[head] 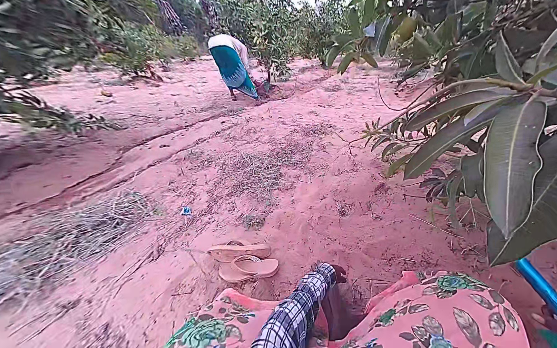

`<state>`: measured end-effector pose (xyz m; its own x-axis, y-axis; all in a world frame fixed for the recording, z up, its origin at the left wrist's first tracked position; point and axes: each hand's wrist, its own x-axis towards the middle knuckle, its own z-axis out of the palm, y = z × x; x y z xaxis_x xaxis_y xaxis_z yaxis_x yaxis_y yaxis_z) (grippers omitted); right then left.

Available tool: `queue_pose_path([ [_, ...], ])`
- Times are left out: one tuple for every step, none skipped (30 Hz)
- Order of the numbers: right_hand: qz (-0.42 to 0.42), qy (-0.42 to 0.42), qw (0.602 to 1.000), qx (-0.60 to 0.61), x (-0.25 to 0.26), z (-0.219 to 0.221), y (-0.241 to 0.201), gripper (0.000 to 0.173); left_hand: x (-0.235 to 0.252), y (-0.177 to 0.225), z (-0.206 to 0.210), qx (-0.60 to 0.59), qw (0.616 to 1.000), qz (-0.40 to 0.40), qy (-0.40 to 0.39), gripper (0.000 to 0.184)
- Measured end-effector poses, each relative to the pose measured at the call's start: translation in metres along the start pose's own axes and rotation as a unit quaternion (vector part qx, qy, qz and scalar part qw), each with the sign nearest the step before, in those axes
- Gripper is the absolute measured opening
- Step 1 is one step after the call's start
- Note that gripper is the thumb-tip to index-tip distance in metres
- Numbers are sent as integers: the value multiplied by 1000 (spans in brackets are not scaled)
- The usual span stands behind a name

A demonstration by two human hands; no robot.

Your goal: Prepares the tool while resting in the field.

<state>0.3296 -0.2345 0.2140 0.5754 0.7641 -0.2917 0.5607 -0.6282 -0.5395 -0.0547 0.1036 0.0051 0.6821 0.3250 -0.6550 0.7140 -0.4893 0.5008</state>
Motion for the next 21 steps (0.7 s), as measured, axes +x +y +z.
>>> queue_pose_path([
  [-49,-20,997,-47,12,-6,-27,38,2,0,-15,-23,998,-51,18,54],
  [-97,-39,990,-97,24,-8,-58,35,-6,3,-32,-30,996,-76,40,55],
  [-140,-56,978,-147,38,-5,-87,34,-21,7,-51,-34,994,-79,63,55],
  [-188,-75,961,-190,52,0,-115,35,-37,10,-68,-41,992,-72,91,54],
  [-238,-94,943,-212,63,9,-145,36,-54,12,-82,-54,990,-61,119,53],
  [-284,-112,926,-223,71,19,-178,36,-72,16,-95,-71,985,-52,146,53],
  [-316,-129,912,-226,77,33,-212,36,-93,19,-105,-91,980,-46,169,52],
  [-344,-133,907,-205,85,50,-243,35,-114,20,-111,-113,974,-44,189,52],
  [-365,-130,908,-161,93,70,-270,34,-135,19,-116,-138,968,-44,206,54],
  [-371,-124,915,-102,104,91,-296,33,-154,15,-118,-165,959,-46,225,55],
  [-367,-117,923,-21,116,115,-318,30,-171,8,-117,-195,949,-51,244,57],
  [-359,-110,923,84,129,141,-338,26,-187,-1,-115,-230,934,-59,266,59],
  [-349,-113,906,210,141,170,-356,19,-202,-12,-111,-274,915,-67,289,59],
  [-324,-132,869,348,150,201,-373,12,-215,-24,-103,-329,888,-72,314,59],
  [-280,-158,817,479,155,232,-390,5,-224,-37,-94,-392,851,-75,340,59],
  [-218,-178,763,582,157,262,-406,3,-230,-50,-83,-451,811,-84,364,59],
  [-142,-191,719,653,157,291,-419,9,-231,-61,-73,-497,772,-101,383,60],
  [-57,-197,686,698,157,319,-428,17,-229,-71,-65,-529,739,-124,398,62],
  [31,-196,665,720,156,346,-430,24,-223,-82,-59,-548,717,-147,405,65],
  [109,-193,660,717,156,374,-427,28,-213,-91,-55,-558,704,-164,407,68],
  [170,-197,662,703,154,399,-415,30,-199,-99,-53,-568,696,-174,404,71],
])
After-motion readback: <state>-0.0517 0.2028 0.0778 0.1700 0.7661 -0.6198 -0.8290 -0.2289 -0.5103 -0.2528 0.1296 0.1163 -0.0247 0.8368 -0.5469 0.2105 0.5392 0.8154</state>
